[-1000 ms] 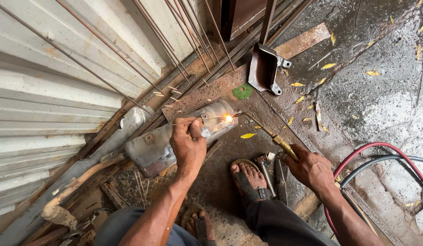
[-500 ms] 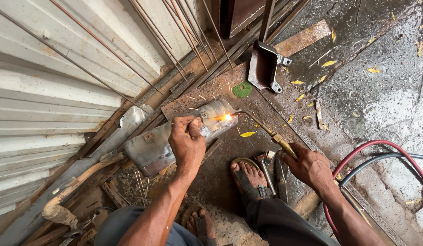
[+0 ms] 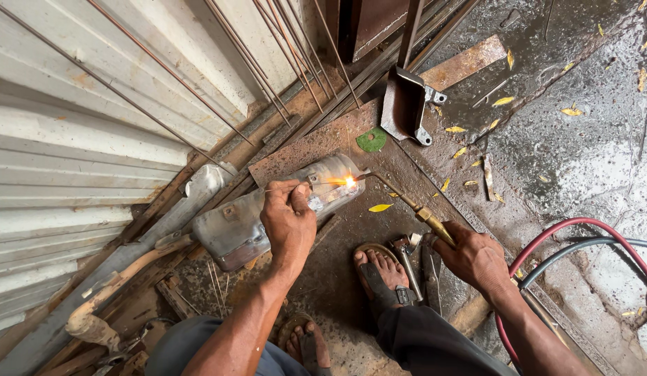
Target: The person sits on the workshop floor and brazes a rusty cylindrical metal tank using an oxy-fuel torch held in one hand and a filler rod in the other. They run weld beads along the tank seam, reposition the rod and torch repeatedly, briefly pause and look away, then resume welding along the seam.
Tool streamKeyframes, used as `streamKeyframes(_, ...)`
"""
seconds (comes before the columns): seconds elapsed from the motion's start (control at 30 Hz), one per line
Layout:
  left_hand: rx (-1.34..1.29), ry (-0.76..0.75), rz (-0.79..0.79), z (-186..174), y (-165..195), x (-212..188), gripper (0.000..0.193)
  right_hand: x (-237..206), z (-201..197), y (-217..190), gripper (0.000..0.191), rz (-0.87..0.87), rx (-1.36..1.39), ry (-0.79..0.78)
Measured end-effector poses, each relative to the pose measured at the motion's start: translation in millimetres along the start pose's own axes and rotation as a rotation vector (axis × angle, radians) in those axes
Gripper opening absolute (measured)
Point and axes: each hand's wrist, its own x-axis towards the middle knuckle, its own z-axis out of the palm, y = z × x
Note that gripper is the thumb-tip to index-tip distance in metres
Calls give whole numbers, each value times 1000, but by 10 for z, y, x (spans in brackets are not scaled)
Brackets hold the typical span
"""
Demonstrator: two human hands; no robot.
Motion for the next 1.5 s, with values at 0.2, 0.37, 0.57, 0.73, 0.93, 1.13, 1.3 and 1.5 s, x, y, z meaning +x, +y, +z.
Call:
streamKeyframes(0.2,1,10,-8,4,-12,0,10,-6,-1,1,42,-21,-11,-4)
streamKeyframes(0.37,-14,11,7,9,-25,0,10,-3,11,34,43,13,6,-1)
streamKeyframes(0.57,-23,-10,2,12,-24,8,10,10,54,80,42,-23,-33,-17)
streamKeyframes(0.73,-3,-4,11,4,-11,0,10,34,83,132,45,-86,33,54)
streamKeyframes(0.93,-6,2,19,6,1,6,9,48,68,117,44,-57,-3,-4)
streamKeyframes(1.13,-6,2,10,15,1,11,9,41,29,68,45,6,-7,-45)
streamKeyframes(1.3,-78,-15,7,41,-7,14,9,49,28,95,45,-24,11,-13)
streamKeyframes(1.5,-21,-6,3,20,-43,6,9,32,81,115,44,-65,-2,16)
